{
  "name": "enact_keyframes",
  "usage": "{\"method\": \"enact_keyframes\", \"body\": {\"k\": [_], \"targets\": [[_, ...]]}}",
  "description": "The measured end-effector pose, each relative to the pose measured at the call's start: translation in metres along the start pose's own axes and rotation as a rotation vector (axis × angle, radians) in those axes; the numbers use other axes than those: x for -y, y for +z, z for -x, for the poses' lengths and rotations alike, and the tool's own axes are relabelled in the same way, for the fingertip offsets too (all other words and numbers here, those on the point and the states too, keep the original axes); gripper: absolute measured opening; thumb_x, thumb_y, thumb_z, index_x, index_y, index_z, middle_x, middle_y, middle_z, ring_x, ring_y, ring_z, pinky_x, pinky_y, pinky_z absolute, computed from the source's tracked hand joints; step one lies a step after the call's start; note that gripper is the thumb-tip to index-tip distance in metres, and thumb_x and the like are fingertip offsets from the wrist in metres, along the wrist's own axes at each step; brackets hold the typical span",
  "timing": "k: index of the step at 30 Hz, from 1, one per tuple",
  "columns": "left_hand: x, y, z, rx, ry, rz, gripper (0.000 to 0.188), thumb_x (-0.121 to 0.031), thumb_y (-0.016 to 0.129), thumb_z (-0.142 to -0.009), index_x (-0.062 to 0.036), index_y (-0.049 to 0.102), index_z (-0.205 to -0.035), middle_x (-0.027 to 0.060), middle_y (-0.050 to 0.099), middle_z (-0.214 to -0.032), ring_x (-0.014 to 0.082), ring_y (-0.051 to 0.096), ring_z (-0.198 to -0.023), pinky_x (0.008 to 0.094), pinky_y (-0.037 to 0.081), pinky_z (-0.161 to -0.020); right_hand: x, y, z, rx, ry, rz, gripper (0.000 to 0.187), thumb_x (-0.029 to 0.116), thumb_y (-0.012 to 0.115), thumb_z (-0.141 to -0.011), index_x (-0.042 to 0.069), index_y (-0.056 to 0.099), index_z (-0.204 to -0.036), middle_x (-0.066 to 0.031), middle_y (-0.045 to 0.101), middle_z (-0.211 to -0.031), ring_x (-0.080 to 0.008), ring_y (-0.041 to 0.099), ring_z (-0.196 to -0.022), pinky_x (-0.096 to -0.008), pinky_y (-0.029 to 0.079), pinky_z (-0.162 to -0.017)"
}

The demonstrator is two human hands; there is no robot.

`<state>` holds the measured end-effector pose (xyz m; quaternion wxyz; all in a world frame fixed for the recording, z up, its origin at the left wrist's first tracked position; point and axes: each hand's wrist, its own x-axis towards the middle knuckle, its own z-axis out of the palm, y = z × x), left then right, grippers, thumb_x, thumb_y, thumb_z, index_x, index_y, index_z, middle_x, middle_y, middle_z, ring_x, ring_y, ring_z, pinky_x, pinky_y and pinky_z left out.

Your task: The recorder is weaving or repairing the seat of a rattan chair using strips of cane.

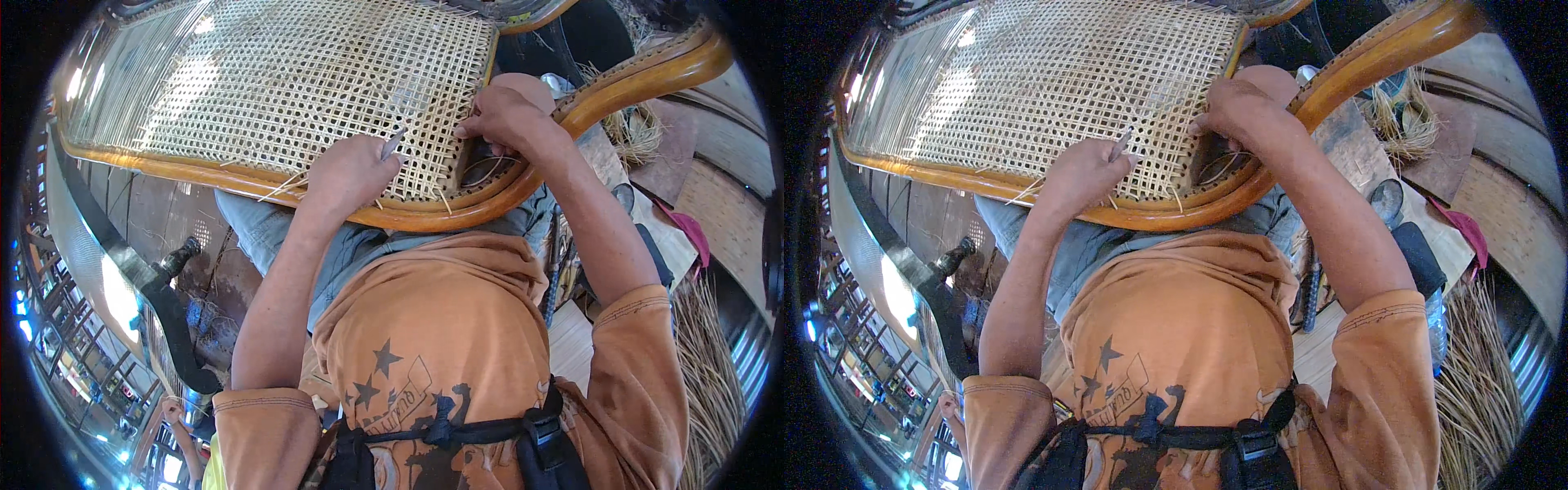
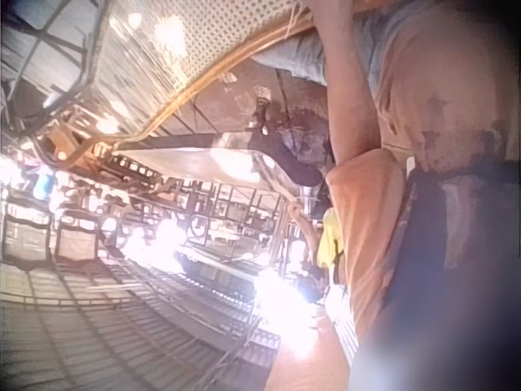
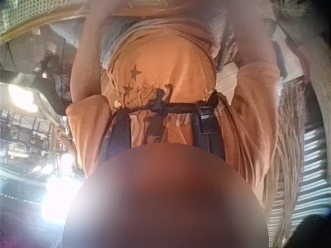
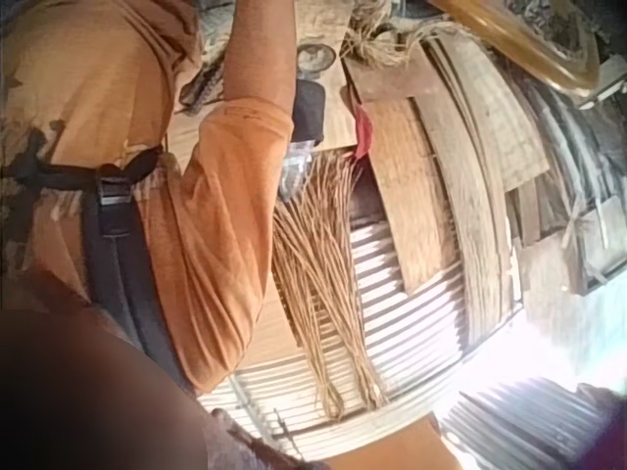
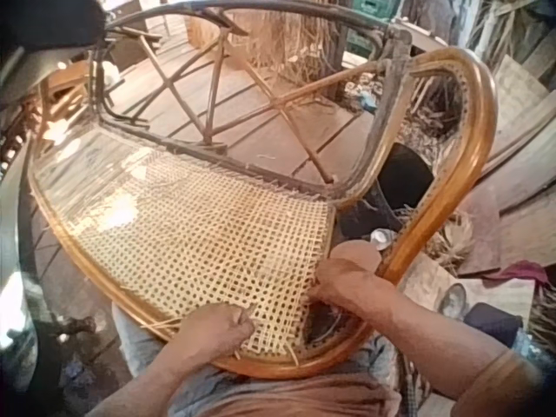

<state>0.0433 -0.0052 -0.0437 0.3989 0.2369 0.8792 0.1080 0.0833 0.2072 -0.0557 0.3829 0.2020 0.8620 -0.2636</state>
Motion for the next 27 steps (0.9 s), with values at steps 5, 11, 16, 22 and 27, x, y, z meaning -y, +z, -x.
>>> {"method": "enact_keyframes", "body": {"k": [5,11,16,22,27], "targets": [[0.001,-0.003,-0.003,0.051,0.034,0.031,0.033,-0.034,0.048,-0.08,-0.0047,0.064,-0.076,0.0184,0.062,-0.072,0.0355,0.061,-0.07,0.0459,0.048,-0.067,-0.008,0.006,-0.01,0.002,-0.032,-0.003,0.03,0.03,0.068,-0.078,0.0,0.064,-0.08,-0.0064,0.059,-0.057,-0.0154,0.053,-0.042,-0.0291,0.041,-0.041],[-0.002,-0.001,-0.001,0.019,0.043,-0.025,0.032,-0.031,0.047,-0.08,-0.0041,0.063,-0.076,0.0192,0.061,-0.072,0.0366,0.061,-0.07,0.046,0.048,-0.067,-0.003,0.003,-0.006,-0.062,-0.049,-0.013,0.025,0.024,0.067,-0.079,-0.001,0.064,-0.081,-0.0077,0.06,-0.059,-0.0156,0.054,-0.043,-0.0295,0.043,-0.041],[0.002,-0.002,0.005,-0.013,0.084,-0.012,0.036,-0.034,0.051,-0.081,0.0,0.059,-0.076,0.0213,0.058,-0.069,0.0384,0.057,-0.068,0.0454,0.044,-0.065,-0.001,-0.021,0.009,0.085,0.009,-0.198,0.026,0.026,0.062,-0.082,0.0,0.062,-0.078,-0.0072,0.06,-0.061,-0.0131,0.056,-0.045,-0.0275,0.043,-0.039],[0.008,-0.029,0.054,-0.162,0.048,0.015,0.029,-0.027,0.053,-0.083,0.0022,0.056,-0.083,0.021,0.057,-0.071,0.0366,0.055,-0.067,0.0422,0.042,-0.063,0.001,-0.007,0.029,-0.321,-0.545,-0.372,0.024,0.025,0.051,-0.09,0.004,0.061,-0.095,-0.0055,0.064,-0.077,-0.0118,0.061,-0.067,-0.0236,0.048,-0.062],[-0.007,-0.054,0.073,-0.239,0.034,0.126,0.027,-0.023,0.056,-0.083,0.0038,0.054,-0.084,0.0167,0.053,-0.065,0.0256,0.05,-0.059,0.0358,0.041,-0.059,0.044,0.03,0.022,-0.148,-0.86,-0.417,0.024,0.023,0.053,-0.09,0.007,0.06,-0.106,-0.0066,0.063,-0.091,-0.0157,0.06,-0.083,-0.0261,0.047,-0.075]]}}
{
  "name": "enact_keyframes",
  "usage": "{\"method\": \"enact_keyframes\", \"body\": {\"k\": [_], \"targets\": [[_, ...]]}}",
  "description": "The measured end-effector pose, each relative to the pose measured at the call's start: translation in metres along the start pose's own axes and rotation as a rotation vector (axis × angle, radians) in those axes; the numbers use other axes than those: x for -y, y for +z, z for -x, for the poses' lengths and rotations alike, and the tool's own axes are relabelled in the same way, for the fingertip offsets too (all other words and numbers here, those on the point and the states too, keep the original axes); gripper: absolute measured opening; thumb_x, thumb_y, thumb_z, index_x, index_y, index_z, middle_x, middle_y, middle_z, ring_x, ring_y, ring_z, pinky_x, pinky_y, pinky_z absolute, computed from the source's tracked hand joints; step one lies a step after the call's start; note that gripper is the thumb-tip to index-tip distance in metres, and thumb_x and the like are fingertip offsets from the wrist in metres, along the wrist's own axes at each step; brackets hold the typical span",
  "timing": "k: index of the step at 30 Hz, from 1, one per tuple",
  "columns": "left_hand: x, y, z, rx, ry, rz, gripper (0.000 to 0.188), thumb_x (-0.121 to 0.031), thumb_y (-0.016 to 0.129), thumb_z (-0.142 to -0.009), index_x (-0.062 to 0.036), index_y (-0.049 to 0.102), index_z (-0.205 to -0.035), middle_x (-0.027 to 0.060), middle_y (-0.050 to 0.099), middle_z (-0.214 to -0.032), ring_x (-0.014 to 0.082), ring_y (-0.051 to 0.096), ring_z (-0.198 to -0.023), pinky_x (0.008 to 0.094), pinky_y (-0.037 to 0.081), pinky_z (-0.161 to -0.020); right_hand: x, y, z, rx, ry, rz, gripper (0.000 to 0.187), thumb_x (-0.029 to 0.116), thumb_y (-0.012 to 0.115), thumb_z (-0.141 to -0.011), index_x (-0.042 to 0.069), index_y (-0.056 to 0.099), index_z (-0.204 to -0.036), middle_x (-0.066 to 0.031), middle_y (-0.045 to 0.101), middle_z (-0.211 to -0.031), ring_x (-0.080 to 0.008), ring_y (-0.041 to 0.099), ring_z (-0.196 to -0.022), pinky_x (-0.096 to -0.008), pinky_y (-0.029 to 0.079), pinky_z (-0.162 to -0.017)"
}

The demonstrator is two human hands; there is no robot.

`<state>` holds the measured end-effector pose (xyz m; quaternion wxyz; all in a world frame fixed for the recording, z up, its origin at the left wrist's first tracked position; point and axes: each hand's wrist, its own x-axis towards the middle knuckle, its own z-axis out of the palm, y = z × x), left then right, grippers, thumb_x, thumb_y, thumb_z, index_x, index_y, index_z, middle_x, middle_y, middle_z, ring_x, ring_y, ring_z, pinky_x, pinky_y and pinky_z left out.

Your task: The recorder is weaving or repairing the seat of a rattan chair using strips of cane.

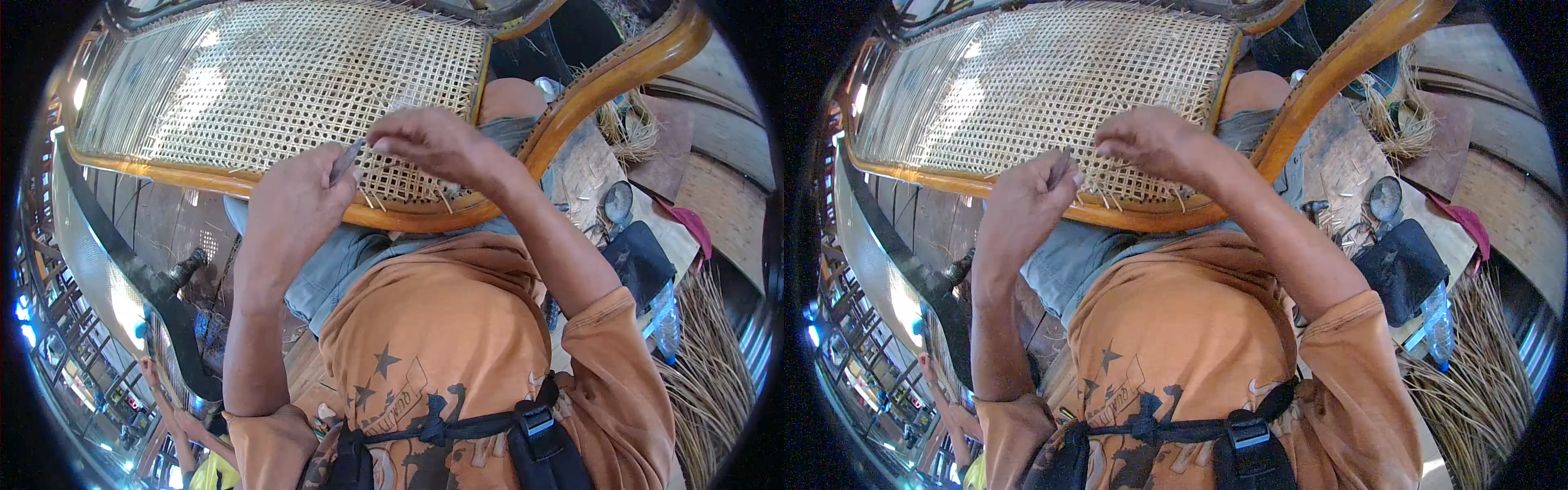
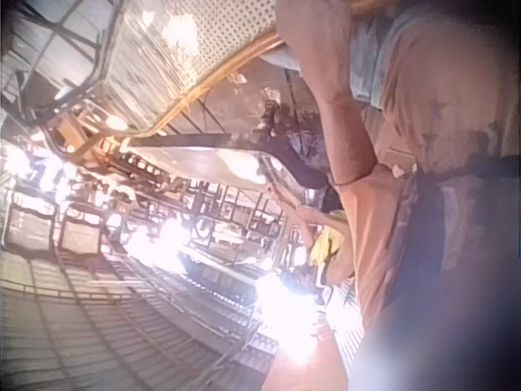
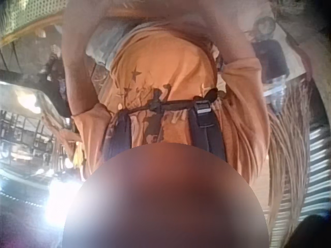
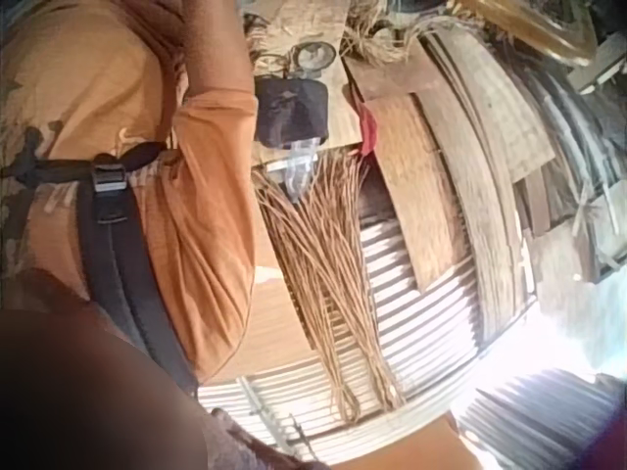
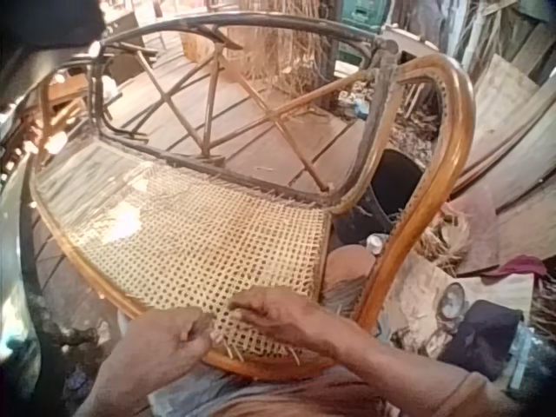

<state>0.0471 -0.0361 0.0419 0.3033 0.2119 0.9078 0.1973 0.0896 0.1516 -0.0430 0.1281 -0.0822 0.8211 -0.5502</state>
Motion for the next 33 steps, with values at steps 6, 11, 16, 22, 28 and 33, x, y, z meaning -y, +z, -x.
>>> {"method": "enact_keyframes", "body": {"k": [6,11,16,22,28,33], "targets": [[-0.01,0.001,-0.013,-0.006,0.084,0.208,0.026,-0.025,0.055,-0.082,0.0012,0.054,-0.077,0.016,0.054,-0.064,0.0302,0.052,-0.059,0.0393,0.042,-0.059,0.009,-0.011,-0.008,0.128,-0.022,-0.156,0.025,0.022,0.057,-0.087,0.003,0.061,-0.103,-0.0045,0.064,-0.086,-0.0131,0.058,-0.082,-0.0269,0.047,-0.074],[-0.001,0.005,-0.03,0.023,0.077,0.213,0.021,-0.023,0.057,-0.083,-0.0018,0.06,-0.085,0.0056,0.054,-0.063,0.0142,0.05,-0.057,0.0294,0.042,-0.054,-0.002,-0.018,-0.001,0.192,0.098,-0.347,0.024,0.025,0.059,-0.088,0.004,0.063,-0.098,0.0011,0.059,-0.075,-0.0046,0.052,-0.072,-0.0226,0.044,-0.066],[0.014,0.034,-0.036,-0.104,0.169,-0.307,0.023,-0.027,0.049,-0.086,-0.0075,0.06,-0.087,0.0178,0.063,-0.077,0.0355,0.062,-0.071,0.0449,0.048,-0.061,-0.014,-0.006,0.014,0.093,0.136,0.274,0.022,0.023,0.06,-0.085,0.001,0.061,-0.086,-0.0105,0.059,-0.067,-0.0173,0.055,-0.061,-0.0312,0.044,-0.058],[0.008,0.04,-0.054,0.226,0.196,-0.554,0.023,-0.021,0.051,-0.08,-0.0013,0.063,-0.079,0.017,0.065,-0.075,0.0326,0.064,-0.073,0.0449,0.051,-0.061,-0.012,0.011,0.024,0.025,0.374,0.342,0.021,0.02,0.056,-0.081,-0.001,0.06,-0.084,-0.0184,0.058,-0.07,-0.0262,0.059,-0.063,-0.0359,0.045,-0.059],[-0.013,0.039,-0.06,0.233,0.28,-0.649,0.019,-0.014,0.052,-0.076,-0.0039,0.068,-0.081,0.0153,0.066,-0.078,0.0302,0.065,-0.074,0.0421,0.051,-0.061,-0.014,0.012,0.03,-0.014,0.365,0.275,0.018,0.014,0.055,-0.072,-0.003,0.058,-0.068,-0.0157,0.051,-0.056,-0.0231,0.053,-0.051,-0.0359,0.041,-0.052],[-0.028,0.035,-0.065,0.336,0.283,-0.676,0.018,-0.012,0.055,-0.074,-0.0063,0.069,-0.084,0.0124,0.067,-0.085,0.0278,0.065,-0.08,0.0407,0.051,-0.067,-0.012,0.012,0.023,-0.039,0.464,0.265,0.019,0.014,0.055,-0.068,-0.004,0.056,-0.064,-0.0139,0.048,-0.051,-0.0204,0.049,-0.047,-0.0348,0.04,-0.049]]}}
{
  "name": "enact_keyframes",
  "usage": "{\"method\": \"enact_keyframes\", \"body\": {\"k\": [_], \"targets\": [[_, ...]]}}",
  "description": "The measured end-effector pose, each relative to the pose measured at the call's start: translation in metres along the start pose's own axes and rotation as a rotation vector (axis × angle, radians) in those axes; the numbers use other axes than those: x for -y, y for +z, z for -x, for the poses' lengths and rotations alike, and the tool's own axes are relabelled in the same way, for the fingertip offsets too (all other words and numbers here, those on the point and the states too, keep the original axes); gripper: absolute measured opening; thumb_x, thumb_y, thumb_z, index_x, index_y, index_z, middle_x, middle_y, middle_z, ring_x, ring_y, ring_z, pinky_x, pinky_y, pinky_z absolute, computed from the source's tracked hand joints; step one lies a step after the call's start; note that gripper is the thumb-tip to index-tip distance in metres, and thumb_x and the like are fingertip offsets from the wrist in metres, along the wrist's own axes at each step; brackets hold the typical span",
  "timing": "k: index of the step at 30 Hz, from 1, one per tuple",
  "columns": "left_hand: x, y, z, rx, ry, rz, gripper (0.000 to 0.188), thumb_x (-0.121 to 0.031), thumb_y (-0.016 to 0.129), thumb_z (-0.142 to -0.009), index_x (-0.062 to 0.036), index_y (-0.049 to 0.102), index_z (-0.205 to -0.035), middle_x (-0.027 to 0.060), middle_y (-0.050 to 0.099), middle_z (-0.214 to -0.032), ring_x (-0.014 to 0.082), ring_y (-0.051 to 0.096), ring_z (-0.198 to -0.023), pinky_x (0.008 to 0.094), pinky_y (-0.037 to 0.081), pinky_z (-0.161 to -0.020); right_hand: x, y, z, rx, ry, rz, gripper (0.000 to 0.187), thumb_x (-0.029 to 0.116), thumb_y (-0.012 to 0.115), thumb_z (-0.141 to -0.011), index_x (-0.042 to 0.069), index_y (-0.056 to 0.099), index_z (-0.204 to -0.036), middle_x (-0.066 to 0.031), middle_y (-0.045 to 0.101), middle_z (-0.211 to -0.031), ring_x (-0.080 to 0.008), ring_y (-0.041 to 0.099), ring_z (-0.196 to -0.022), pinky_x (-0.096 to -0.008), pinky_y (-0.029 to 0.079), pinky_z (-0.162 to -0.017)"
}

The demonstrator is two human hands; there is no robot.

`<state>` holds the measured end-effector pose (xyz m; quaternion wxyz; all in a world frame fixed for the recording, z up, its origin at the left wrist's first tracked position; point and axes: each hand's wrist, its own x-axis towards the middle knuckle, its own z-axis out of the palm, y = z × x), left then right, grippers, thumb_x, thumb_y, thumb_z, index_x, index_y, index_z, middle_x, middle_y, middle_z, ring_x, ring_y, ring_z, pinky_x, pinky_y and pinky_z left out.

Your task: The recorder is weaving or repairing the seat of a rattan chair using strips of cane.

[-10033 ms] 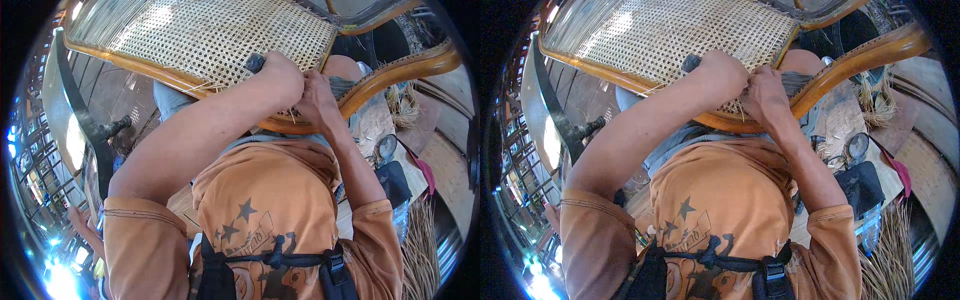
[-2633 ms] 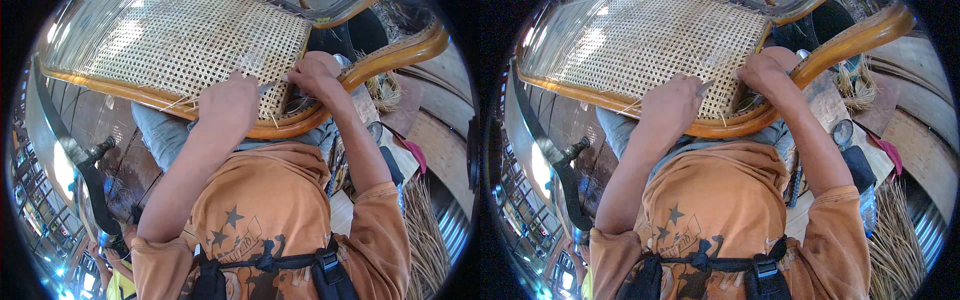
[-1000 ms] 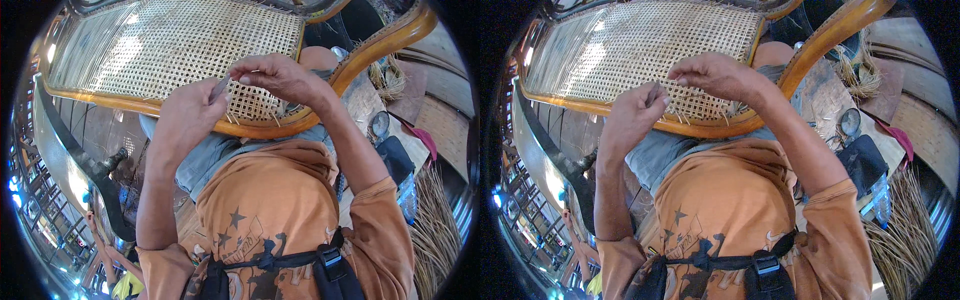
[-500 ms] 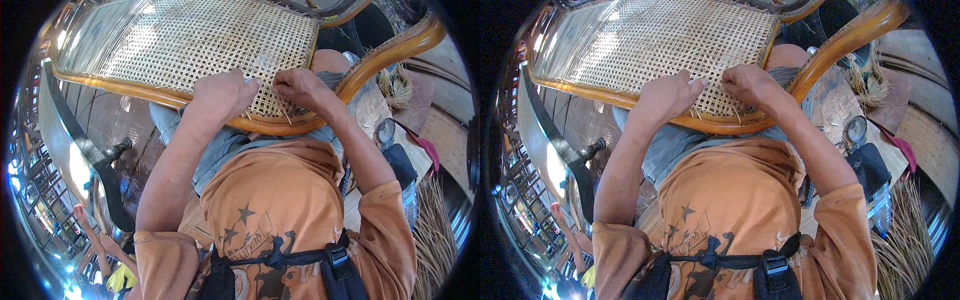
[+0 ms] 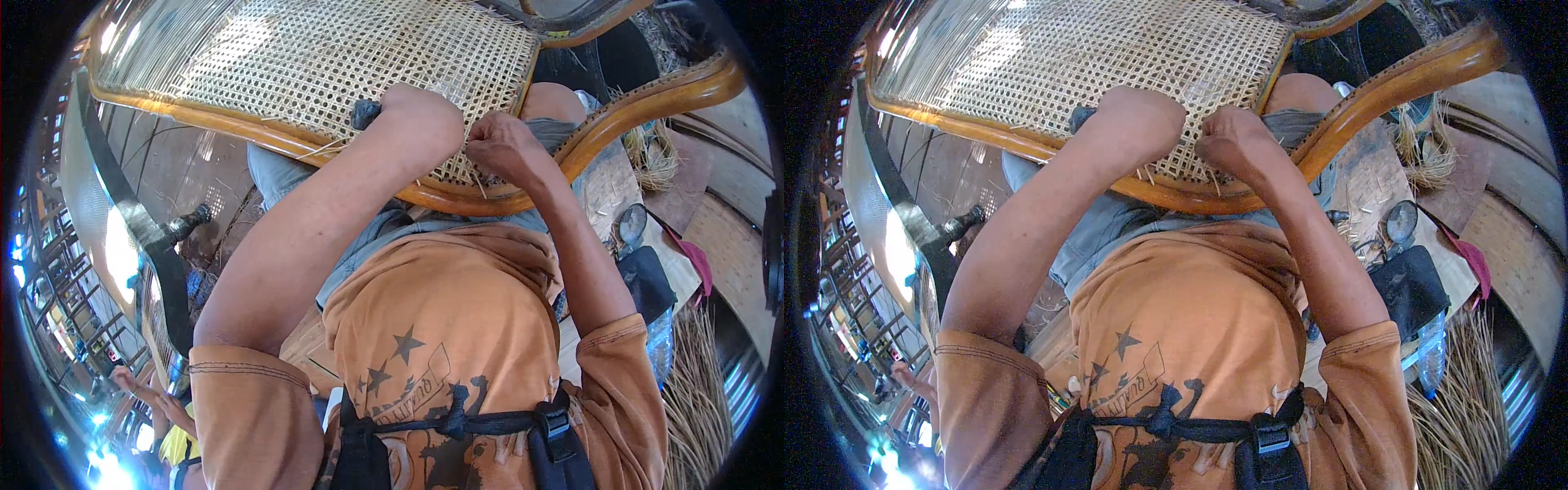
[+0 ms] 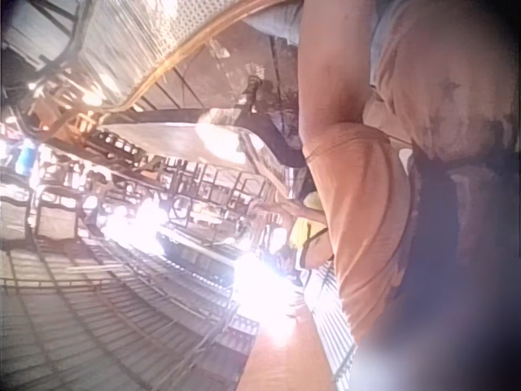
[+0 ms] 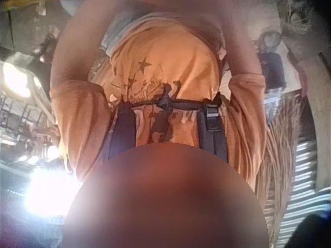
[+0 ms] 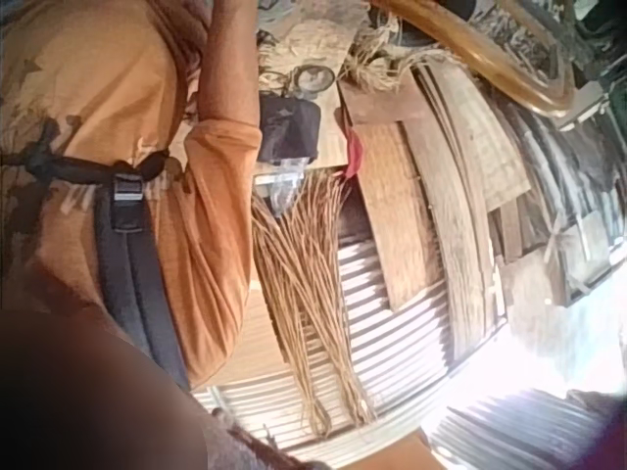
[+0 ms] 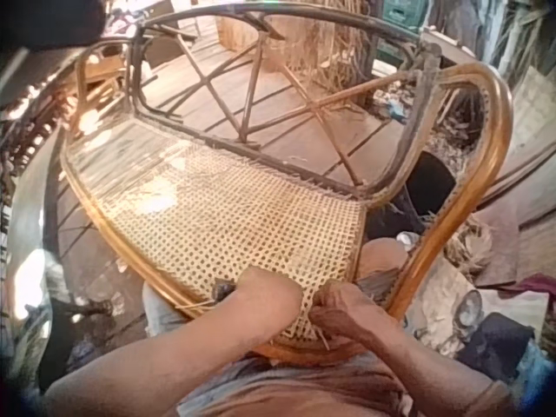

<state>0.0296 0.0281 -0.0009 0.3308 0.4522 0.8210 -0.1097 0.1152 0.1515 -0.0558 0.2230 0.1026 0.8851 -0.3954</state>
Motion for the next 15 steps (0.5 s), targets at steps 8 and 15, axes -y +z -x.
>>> {"method": "enact_keyframes", "body": {"k": [8,15], "targets": [[0.002,0.003,-0.009,0.08,0.033,0.061,0.02,-0.01,0.056,-0.072,-0.0049,0.068,-0.086,0.0132,0.067,-0.086,0.0274,0.065,-0.083,0.0402,0.052,-0.069,0.005,0.002,-0.01,0.016,0.025,0.125,0.024,0.018,0.059,-0.068,-0.006,0.057,-0.069,-0.0186,0.052,-0.054,-0.0217,0.052,-0.048,-0.0365,0.042,-0.051],[0.008,0.039,0.004,-0.172,0.107,0.046,0.019,-0.015,0.053,-0.076,-0.005,0.068,-0.08,0.0154,0.066,-0.084,0.0304,0.065,-0.077,0.0407,0.052,-0.065,-0.006,0.001,-0.007,0.049,-0.079,0.144,0.023,0.017,0.056,-0.073,-0.006,0.059,-0.073,-0.0239,0.049,-0.057,-0.0317,0.052,-0.052,-0.0399,0.042,-0.055]]}}
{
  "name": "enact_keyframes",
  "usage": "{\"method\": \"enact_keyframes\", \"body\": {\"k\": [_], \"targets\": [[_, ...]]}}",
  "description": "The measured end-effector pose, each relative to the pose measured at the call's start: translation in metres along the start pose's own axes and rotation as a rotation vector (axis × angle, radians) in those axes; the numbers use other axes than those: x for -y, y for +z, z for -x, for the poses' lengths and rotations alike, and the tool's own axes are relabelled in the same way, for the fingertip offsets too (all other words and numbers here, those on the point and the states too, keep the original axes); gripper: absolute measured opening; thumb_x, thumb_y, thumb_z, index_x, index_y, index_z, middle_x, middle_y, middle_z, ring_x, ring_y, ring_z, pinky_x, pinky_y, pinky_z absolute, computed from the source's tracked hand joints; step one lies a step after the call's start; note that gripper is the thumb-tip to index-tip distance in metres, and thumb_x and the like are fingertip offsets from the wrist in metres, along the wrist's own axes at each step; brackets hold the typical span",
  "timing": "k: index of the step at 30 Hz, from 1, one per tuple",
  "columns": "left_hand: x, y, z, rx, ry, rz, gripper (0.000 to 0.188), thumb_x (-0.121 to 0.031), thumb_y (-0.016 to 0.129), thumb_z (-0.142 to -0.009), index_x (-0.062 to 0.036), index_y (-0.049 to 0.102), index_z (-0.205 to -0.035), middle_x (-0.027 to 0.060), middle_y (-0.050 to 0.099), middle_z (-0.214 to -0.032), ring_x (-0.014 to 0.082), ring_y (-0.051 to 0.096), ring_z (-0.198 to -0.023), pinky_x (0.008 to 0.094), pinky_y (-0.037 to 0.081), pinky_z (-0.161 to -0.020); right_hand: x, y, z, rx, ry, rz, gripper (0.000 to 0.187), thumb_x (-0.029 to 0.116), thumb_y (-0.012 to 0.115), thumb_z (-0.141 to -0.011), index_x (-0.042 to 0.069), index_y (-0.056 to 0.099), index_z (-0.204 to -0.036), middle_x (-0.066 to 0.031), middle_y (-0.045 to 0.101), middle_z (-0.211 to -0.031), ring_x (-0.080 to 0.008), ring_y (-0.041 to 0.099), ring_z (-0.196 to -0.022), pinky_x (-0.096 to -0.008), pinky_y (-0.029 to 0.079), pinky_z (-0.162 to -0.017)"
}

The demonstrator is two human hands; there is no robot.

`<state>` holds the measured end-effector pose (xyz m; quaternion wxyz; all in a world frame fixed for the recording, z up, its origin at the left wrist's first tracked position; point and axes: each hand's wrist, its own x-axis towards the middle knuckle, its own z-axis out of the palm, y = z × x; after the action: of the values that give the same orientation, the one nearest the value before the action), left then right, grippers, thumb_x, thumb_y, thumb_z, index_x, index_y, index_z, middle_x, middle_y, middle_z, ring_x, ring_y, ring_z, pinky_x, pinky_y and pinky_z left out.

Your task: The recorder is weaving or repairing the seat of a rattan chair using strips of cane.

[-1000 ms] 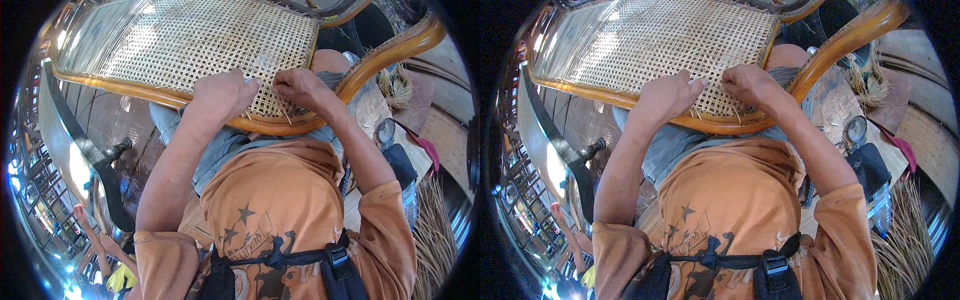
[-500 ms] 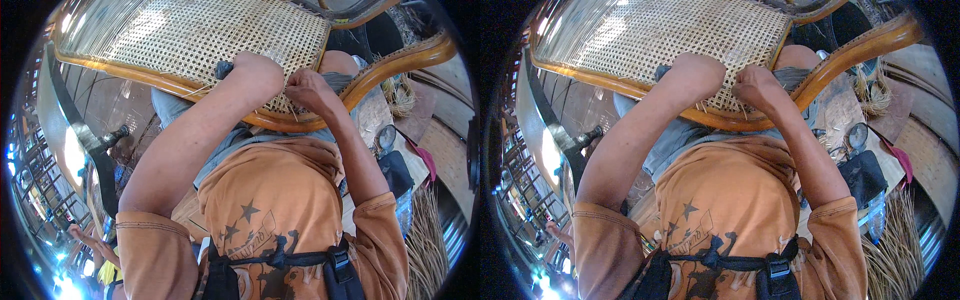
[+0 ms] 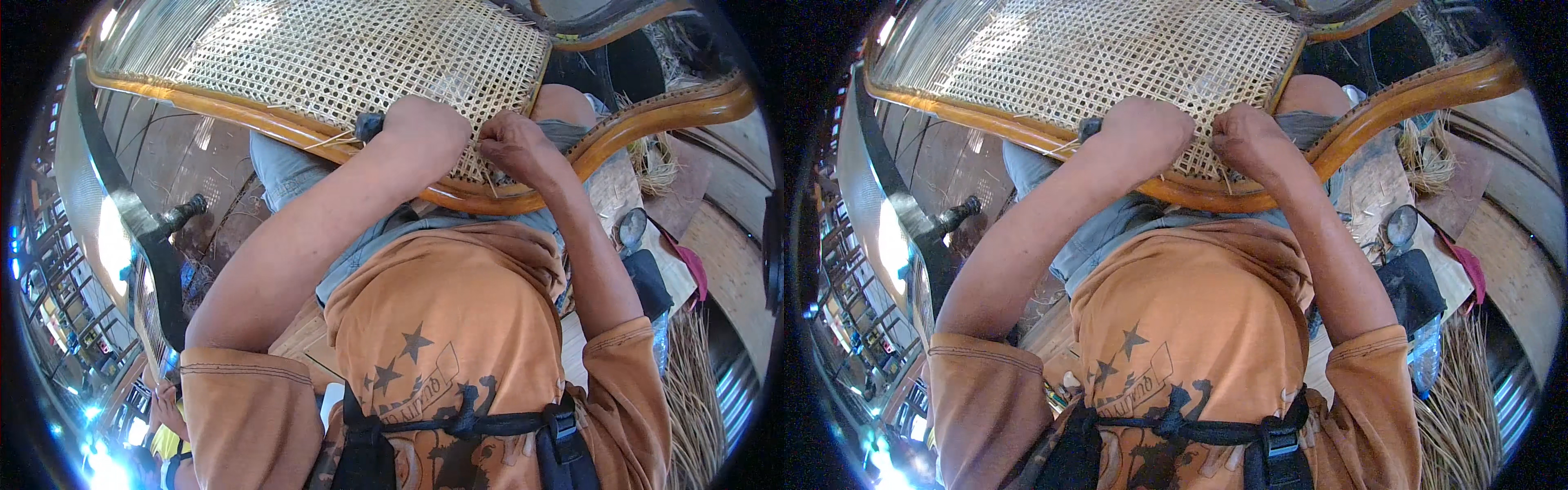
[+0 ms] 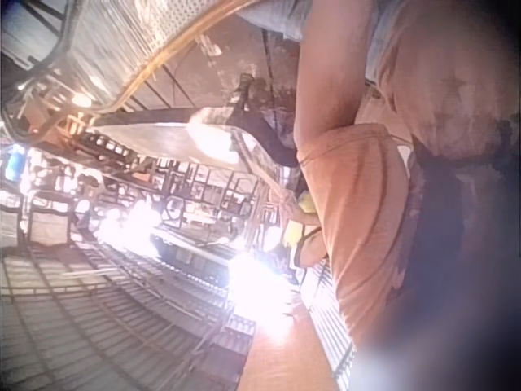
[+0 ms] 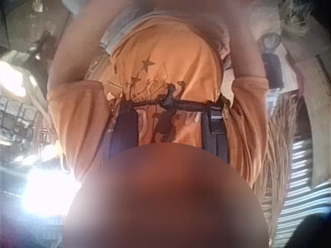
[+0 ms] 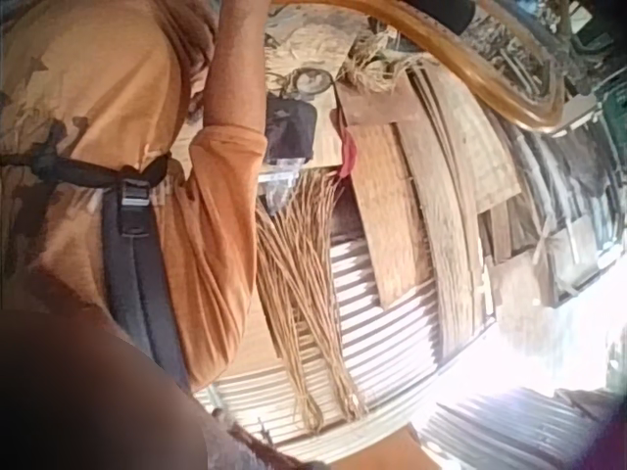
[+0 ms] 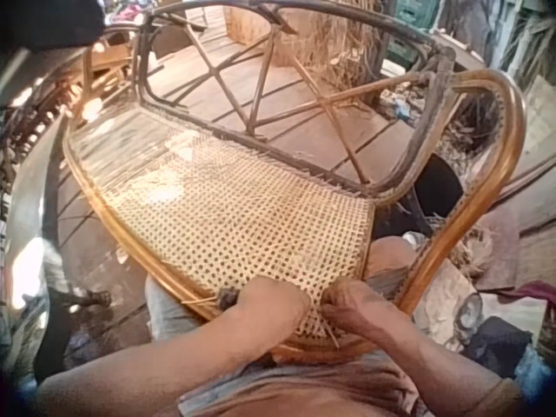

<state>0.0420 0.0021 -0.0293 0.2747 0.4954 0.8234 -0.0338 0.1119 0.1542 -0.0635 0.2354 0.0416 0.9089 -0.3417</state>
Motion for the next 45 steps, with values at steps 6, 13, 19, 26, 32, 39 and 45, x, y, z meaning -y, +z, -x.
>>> {"method": "enact_keyframes", "body": {"k": [6,13,19,26,32,39,45], "targets": [[0.001,-0.006,0.001,0.012,-0.033,0.087,0.019,-0.015,0.052,-0.077,-0.0042,0.067,-0.08,0.0155,0.066,-0.082,0.031,0.065,-0.076,0.0417,0.052,-0.065,0.01,0.015,-0.001,-0.03,0.025,0.189,0.02,0.016,0.054,-0.075,0.0,0.065,-0.081,-0.0245,0.06,-0.086,-0.0382,0.06,-0.084,-0.0436,0.048,-0.074],[0.015,-0.019,0.014,0.056,-0.191,0.057,0.025,-0.026,0.055,-0.078,-0.0033,0.067,-0.081,0.0146,0.066,-0.08,0.0325,0.064,-0.076,0.0423,0.051,-0.066,0.003,-0.002,0.004,-0.018,-0.187,0.279,0.017,0.014,0.052,-0.079,0.0,0.061,-0.084,-0.0194,0.058,-0.089,-0.0358,0.057,-0.088,-0.0404,0.047,-0.079],[0.03,0.004,0.064,-0.071,-0.318,0.092,0.033,-0.035,0.054,-0.082,-0.0046,0.064,-0.076,0.0146,0.063,-0.073,0.0324,0.062,-0.072,0.0432,0.049,-0.063,-0.009,0.006,0.001,-0.177,-0.349,0.164,0.008,0.007,0.058,-0.077,0.002,0.053,-0.08,-0.0127,0.053,-0.084,-0.0311,0.054,-0.085,-0.0374,0.045,-0.072],[0.018,0.006,0.084,-0.138,-0.437,0.18,0.031,-0.034,0.052,-0.084,-0.0069,0.062,-0.072,0.0125,0.06,-0.067,0.0317,0.06,-0.067,0.0434,0.047,-0.059,0.0,-0.011,-0.01,-0.053,-0.121,-0.006,0.016,0.014,0.058,-0.084,0.0,0.059,-0.09,-0.0055,0.061,-0.086,-0.0191,0.058,-0.082,-0.0294,0.046,-0.072],[0.005,-0.028,0.079,-0.298,-0.288,0.063,0.029,-0.031,0.052,-0.085,-0.0067,0.062,-0.073,0.0119,0.061,-0.067,0.0308,0.061,-0.067,0.0434,0.047,-0.058,0.024,-0.001,-0.002,0.047,-0.274,-0.484,0.023,0.019,0.057,-0.088,-0.001,0.061,-0.098,-0.0029,0.062,-0.085,-0.0094,0.054,-0.08,-0.0257,0.044,-0.073],[0.018,-0.012,0.043,-0.201,-0.24,0.111,0.028,-0.03,0.05,-0.086,-0.0059,0.061,-0.076,0.0139,0.061,-0.069,0.0316,0.061,-0.069,0.0437,0.047,-0.059,0.008,-0.007,0.002,0.071,-0.078,-0.465,0.015,0.019,0.061,-0.086,0.005,0.064,-0.091,0.0053,0.055,-0.07,-0.0026,0.047,-0.063,-0.0189,0.038,-0.056],[0.02,-0.012,0.053,-0.045,-0.234,0.272,0.029,-0.03,0.048,-0.086,-0.0032,0.059,-0.083,0.0173,0.061,-0.075,0.0355,0.06,-0.076,0.0473,0.046,-0.069,0.001,-0.02,0.001,-0.117,-0.116,-0.658,0.02,0.018,0.059,-0.086,-0.001,0.06,-0.092,0.0015,0.058,-0.074,-0.0085,0.052,-0.072,-0.0239,0.043,-0.066]]}}
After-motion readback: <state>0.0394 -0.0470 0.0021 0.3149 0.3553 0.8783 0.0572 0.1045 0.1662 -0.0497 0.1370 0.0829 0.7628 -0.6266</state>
